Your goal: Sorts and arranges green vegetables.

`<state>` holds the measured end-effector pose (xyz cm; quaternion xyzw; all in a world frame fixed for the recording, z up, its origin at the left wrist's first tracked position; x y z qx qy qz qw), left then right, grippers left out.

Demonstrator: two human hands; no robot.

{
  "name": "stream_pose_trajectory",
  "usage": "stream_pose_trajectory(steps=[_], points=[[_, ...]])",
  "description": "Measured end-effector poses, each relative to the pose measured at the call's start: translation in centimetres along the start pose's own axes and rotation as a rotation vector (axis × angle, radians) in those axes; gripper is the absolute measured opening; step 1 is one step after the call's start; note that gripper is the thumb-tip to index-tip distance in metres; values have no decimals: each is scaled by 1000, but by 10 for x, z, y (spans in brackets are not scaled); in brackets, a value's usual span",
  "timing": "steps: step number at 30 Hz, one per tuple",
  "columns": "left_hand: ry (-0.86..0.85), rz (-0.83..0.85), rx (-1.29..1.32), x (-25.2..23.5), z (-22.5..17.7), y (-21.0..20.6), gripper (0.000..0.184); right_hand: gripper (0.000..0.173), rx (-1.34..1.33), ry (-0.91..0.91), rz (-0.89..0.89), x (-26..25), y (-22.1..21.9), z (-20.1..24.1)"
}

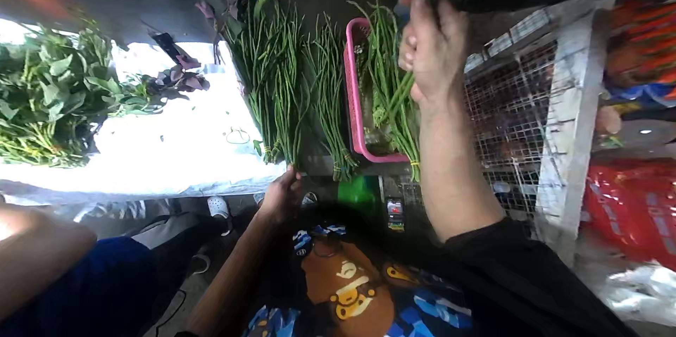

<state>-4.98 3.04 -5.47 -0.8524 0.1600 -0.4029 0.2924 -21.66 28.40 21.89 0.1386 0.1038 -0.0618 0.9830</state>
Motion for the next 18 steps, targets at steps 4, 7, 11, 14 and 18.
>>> stream_pose_trajectory(steps=[4, 7, 11, 14, 18], points=[[-51, -43, 20, 8, -8, 13, 44, 40, 422, -325, -104, 68, 39, -92], [-60, -82, 37, 13, -17, 16, 43, 41, 583, -534, -32, 104, 51, -121], [-39, -76, -15, 11, -23, 12, 43, 43, 673, -653, 25, 119, 60, -119], [-37, -71, -88, 8, -26, 9, 43, 45, 721, -645, 76, 121, 62, -118], [-53, -82, -64, 6, -23, 6, 41, 39, 730, -577, 56, 123, 65, -105]])
Point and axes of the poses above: each hand's wrist, its own x-axis away from the middle knuckle, its own y-axis out of the back of the hand, z = x × y, the point moved 8 cm from there along -x, towards the middle knuckle, and after that the axes turned 9 degrees about z, right-handed, at the moved point
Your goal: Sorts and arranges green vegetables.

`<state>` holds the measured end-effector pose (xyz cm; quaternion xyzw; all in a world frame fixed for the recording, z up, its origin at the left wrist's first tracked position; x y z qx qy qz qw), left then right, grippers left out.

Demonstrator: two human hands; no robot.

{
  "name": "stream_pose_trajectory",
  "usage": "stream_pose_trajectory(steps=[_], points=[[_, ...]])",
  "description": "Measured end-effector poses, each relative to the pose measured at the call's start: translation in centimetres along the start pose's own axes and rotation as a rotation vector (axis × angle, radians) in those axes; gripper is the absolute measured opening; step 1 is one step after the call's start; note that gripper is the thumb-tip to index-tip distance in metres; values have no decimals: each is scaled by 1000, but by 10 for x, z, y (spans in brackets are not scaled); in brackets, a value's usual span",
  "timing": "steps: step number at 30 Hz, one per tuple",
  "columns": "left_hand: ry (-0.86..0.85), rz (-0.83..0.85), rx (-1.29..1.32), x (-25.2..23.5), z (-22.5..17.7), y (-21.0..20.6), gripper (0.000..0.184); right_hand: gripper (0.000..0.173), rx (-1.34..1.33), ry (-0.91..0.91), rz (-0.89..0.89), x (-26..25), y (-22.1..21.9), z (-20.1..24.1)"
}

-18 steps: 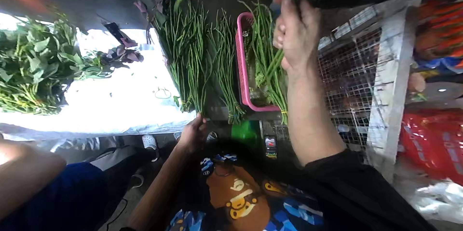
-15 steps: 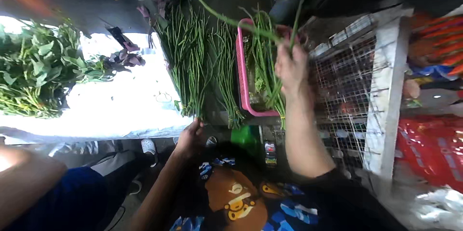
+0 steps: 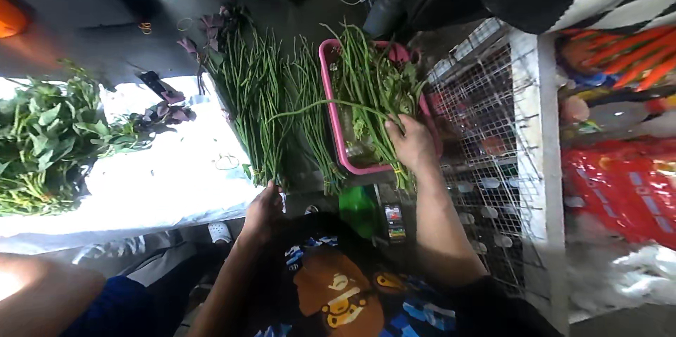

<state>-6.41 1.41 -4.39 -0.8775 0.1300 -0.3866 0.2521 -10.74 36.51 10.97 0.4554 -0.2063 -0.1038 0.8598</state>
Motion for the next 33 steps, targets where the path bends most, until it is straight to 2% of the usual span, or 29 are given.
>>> stream_pose_trajectory(steps=[2, 6, 8, 11, 13, 15, 17, 19, 22, 26, 28, 30, 33], points=[[-49, 56, 116, 3, -1, -6, 35, 38, -18, 52, -46, 10, 11, 10], [-226, 349, 373, 5, -19, -39, 21, 33, -67, 315, -106, 42, 31, 47], [-206, 408, 323, 3, -28, -64, 31, 36, -88, 457, -84, 61, 28, 65], [-192, 418, 169, -3, -39, -105, 53, 41, -123, 586, 54, 82, 2, 83], [-231, 364, 117, -7, -52, -124, 55, 42, -118, 622, 138, 90, -19, 84], [-258, 306, 70, -12, -69, -132, 48, 45, -123, 595, 197, 94, -35, 77], [-288, 271, 4, -18, -90, -135, 42, 42, -245, 546, 259, 93, -43, 63], [-296, 239, -12, -24, -106, -139, 39, 33, -528, 469, 399, 91, -47, 51], [-313, 222, -29, -31, -126, -153, 39, 34, -956, 294, 603, 94, -48, 37], [-371, 271, -154, -44, -155, -191, 39, 37, -1177, 255, 715, 94, -42, 27], [-402, 316, -255, -53, -174, -221, 41, 37, -1203, 281, 680, 84, -31, 20], [-422, 325, -396, -64, -195, -254, 36, 36, -1197, 288, 555, 66, -15, 11], [-362, 175, -727, -101, -214, -267, 47, 33, -1128, 220, 299, 33, -6, -10]])
Point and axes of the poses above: each hand's wrist, its own x-axis away from the middle knuckle, its own y-axis out of the back of the hand, z = x × y, the point moved 8 cm from there along -x, towards the middle knuckle, and after that the axes turned 9 degrees about z, right-handed, at the moved point
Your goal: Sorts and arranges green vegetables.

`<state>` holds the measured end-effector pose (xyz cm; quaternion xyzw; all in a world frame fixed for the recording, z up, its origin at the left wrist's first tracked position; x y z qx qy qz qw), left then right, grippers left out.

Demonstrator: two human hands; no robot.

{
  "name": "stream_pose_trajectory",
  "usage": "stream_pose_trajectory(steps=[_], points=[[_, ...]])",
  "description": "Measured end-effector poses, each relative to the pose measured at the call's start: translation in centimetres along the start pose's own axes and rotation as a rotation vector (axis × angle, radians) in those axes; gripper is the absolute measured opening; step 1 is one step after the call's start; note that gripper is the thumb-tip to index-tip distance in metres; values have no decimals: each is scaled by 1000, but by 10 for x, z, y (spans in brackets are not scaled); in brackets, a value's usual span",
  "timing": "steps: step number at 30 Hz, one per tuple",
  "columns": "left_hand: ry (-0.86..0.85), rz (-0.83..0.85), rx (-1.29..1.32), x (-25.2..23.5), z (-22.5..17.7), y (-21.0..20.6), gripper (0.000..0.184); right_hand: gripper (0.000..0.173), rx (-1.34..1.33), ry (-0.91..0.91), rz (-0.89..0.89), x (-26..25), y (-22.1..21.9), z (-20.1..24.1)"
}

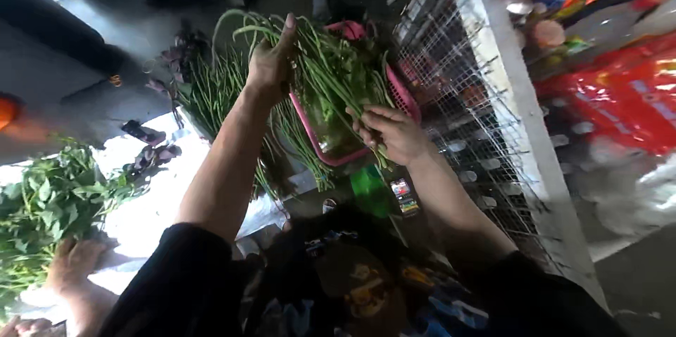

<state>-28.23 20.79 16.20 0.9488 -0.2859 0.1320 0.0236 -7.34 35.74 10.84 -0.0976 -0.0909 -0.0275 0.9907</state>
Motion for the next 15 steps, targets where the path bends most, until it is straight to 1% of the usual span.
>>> stream_pose_trajectory(steps=[2, 3, 4, 6, 8, 10, 12, 15], points=[[122, -61, -118, -18, 35, 17, 58, 31, 197, -51, -192, -10, 22, -19], [192, -99, -134, -20, 59, 27, 63, 32, 320, -96, -260, -13, 32, -28], [240, -125, -127, -17, 85, 35, 64, 33, 413, -140, -300, -13, 39, -37], [270, -137, -9, -8, 125, 44, 55, 31, 479, -155, -344, -11, 44, -38], [248, -106, 181, -2, 152, 47, 39, 29, 513, -151, -351, -10, 46, -36], [198, -70, 317, -2, 156, 49, 34, 27, 555, -129, -326, -12, 44, -35], [150, -71, 401, -6, 144, 58, 37, 27, 621, -80, -298, -11, 38, -28], [100, -153, 494, -14, 118, 76, 39, 27, 685, 6, -269, 3, 25, -9]])
Point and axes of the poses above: each hand's wrist, its own x-axis away from the middle knuckle, its own y-axis out of the back of the hand, z = x × y, the point moved 8 cm from there along -x, towards the middle knuckle, and after that the axes turned 9 degrees about z, right-handed, at the moved point
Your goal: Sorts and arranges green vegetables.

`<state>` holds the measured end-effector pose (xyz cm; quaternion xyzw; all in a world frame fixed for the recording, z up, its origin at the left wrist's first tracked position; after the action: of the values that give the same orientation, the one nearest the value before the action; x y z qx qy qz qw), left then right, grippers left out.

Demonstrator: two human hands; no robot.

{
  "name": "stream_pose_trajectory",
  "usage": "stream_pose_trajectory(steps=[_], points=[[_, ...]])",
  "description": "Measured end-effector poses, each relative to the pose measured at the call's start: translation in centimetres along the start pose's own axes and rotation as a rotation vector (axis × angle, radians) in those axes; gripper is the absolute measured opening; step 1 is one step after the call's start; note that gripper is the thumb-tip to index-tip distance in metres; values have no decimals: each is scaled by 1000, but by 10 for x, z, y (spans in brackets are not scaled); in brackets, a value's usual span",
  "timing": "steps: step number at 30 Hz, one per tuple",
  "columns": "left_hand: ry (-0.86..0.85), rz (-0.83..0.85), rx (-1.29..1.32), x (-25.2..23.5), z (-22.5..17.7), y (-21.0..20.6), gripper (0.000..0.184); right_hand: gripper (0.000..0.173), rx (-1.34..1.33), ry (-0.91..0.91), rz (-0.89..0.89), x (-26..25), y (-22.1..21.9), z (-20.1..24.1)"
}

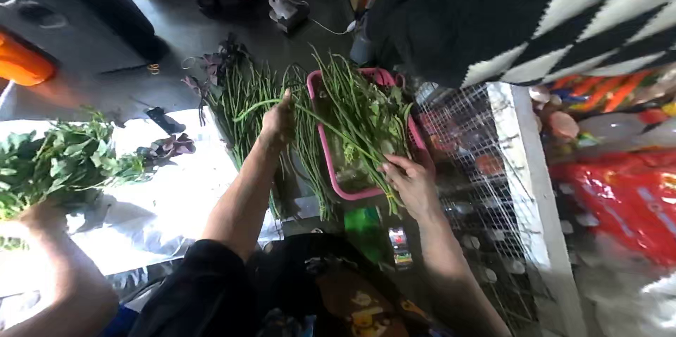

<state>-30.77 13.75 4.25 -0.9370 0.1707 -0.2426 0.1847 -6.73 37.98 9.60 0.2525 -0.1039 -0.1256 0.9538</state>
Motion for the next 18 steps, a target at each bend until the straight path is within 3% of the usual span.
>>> stream_pose_trajectory(steps=[3, 6, 9, 12, 15, 18], points=[[-68, -118, 17, -13, -32, 1, 37, 28, -40, 78, -38, 17, 5, 15], [-106, -161, -80, -28, -51, -25, 33, 26, -86, 101, -99, 29, 9, 20], [-103, -54, -214, -42, -49, -73, 36, 26, -47, -16, -138, 32, 9, 9], [-91, 58, -271, -44, -32, -102, 35, 27, 154, -161, -186, 36, 14, 2], [-84, 137, -170, -39, -12, -97, 33, 29, 224, -172, -268, 42, 29, -1], [-86, 199, -23, -21, -1, -81, 44, 32, 60, -109, -337, 41, 42, -8]])
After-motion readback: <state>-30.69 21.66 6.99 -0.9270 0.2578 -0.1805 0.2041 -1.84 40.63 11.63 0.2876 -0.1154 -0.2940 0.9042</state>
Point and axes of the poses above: each hand's wrist, its own x-axis away from the middle knuckle, its own y-axis out of the back of the hand, z = x × y, the point moved 8 cm from there along -x, towards the middle knuckle, and after that the axes turned 9 degrees about z, right-handed, at the moved point
